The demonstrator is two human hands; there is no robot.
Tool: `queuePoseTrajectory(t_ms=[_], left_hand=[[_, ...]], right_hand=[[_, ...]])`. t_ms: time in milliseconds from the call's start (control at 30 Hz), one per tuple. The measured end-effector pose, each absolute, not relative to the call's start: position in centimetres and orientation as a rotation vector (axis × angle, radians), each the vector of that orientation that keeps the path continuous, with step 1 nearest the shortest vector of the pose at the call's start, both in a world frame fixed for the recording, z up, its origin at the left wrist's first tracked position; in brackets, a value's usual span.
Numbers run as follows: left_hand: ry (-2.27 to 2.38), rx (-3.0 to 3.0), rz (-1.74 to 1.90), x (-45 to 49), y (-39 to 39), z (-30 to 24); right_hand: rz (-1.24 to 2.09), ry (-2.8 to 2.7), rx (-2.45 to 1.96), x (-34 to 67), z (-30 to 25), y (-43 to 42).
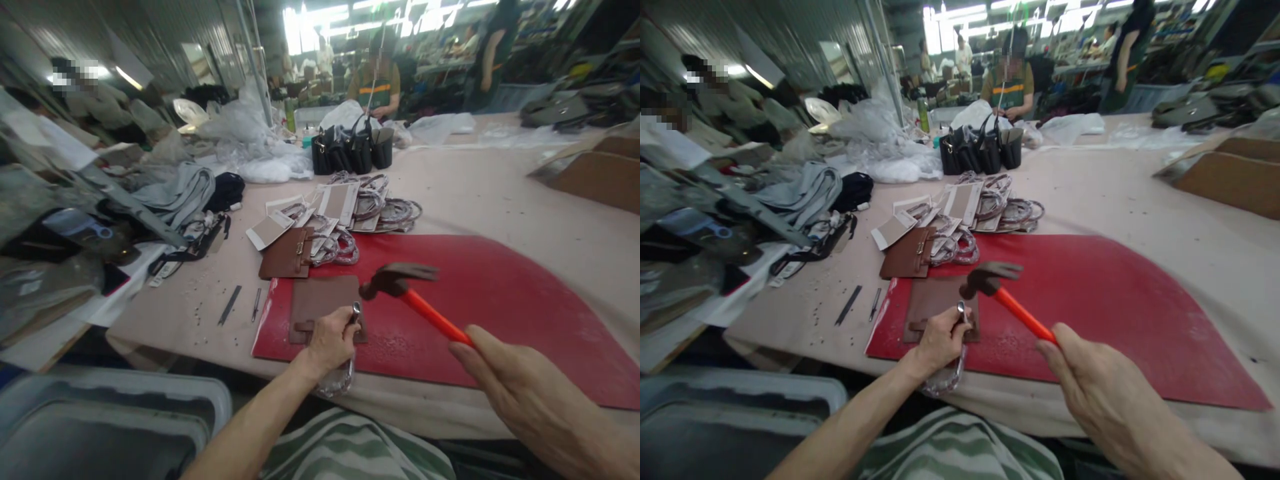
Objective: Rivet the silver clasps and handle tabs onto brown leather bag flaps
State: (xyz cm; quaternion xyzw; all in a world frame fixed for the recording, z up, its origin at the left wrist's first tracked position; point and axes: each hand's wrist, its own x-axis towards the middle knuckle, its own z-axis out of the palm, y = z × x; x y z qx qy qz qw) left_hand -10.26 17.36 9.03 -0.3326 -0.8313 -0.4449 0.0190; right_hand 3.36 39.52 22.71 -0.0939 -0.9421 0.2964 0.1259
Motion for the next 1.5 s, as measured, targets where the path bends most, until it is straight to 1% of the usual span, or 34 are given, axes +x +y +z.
queuePoseTrajectory(t_ms=[67,167,200,233,300,367,400,433,500,600,667,767,833,867,900,1000,1067,1100,1167,1233,1300,1367,1433,1500], left_hand=[[-2.566,-1.025,-1.394,-10.2,17.3,9.0],[-2.577,-1.039,-1.397,-10.1,17.3,9.1],[-2.584,-1.047,-1.393,-10.1,17.3,9.2],[-2.591,-1.053,-1.387,-10.1,17.3,9.4],[-2.597,-1.061,-1.378,-10.2,17.2,9.6],[-2.589,-1.07,-1.389,-10.2,17.1,9.9],[-2.585,-1.071,-1.397,-10.3,17.1,9.9],[-2.583,-1.07,-1.401,-10.3,17.0,10.0],[-2.587,-1.066,-1.401,-10.2,17.1,9.9],[-2.593,-1.046,-1.457,-10.1,17.4,9.6],[-2.566,-0.899,-1.619,-10.3,17.4,9.6],[-2.41,-0.457,-2.002,-11.6,16.1,10.6],[-2.335,-0.26,-2.094,-13.1,13.7,12.0],[-2.372,-0.229,-2.015,-14.0,11.9,12.7],[-2.483,-0.196,-1.819,-15.0,10.0,13.4],[-2.905,-0.011,-0.905,-17.5,3.8,14.7],[-3.107,0.124,-0.396,-18.6,0.6,14.7],[-3.195,0.162,-0.201,-18.8,-0.6,14.5],[-3.326,0.17,0.04,-18.7,-1.9,14.0],[-3.337,0.114,0.142,-18.0,-1.9,13.7],[-3.229,-0.021,0.106,-16.9,-0.9,13.6],[-3.1,-0.293,-0.044,-15.5,0.8,13.8],[-2.999,-0.687,-0.247,-14.1,3.1,13.8],[-2.928,-1.052,-0.325,-13.0,5.4,13.6]], right_hand=[[0.957,-2.817,-0.312,3.1,21.3,41.0],[1.125,-2.872,-0.512,2.4,18.2,43.7],[1.125,-2.901,-0.587,2.0,17.1,44.5],[1.029,-2.928,-0.638,1.6,16.0,45.1],[0.652,-2.931,-0.592,0.7,14.2,45.5],[0.332,-2.832,-0.37,-0.3,13.1,44.5],[0.284,-2.771,-0.227,-0.9,12.8,43.4],[0.31,-2.717,-0.091,-1.4,12.5,42.1],[0.485,-2.66,0.123,-2.4,11.9,38.9],[0.672,-2.728,0.253,-3.4,10.6,34.6],[0.67,-2.783,0.252,-3.7,9.7,33.0],[0.624,-2.804,0.236,-3.7,9.0,32.6],[0.625,-2.819,0.231,-3.7,9.1,32.8],[0.632,-2.828,0.229,-3.8,9.2,33.0],[0.639,-2.836,0.226,-3.9,9.3,33.1],[0.647,-2.852,0.231,-4.1,9.6,33.1],[0.633,-2.865,0.239,-4.1,9.6,33.0],[0.622,-2.873,0.241,-4.1,9.6,33.0],[0.598,-2.888,0.241,-4.2,9.7,32.9],[0.575,-2.897,0.25,-4.5,9.9,32.9],[0.546,-2.908,0.281,-4.9,10.3,32.8],[0.474,-2.942,0.347,-5.6,10.8,32.8],[0.358,-2.984,0.465,-6.2,11.5,32.7],[0.26,-3.005,0.596,-6.6,11.9,32.7]])
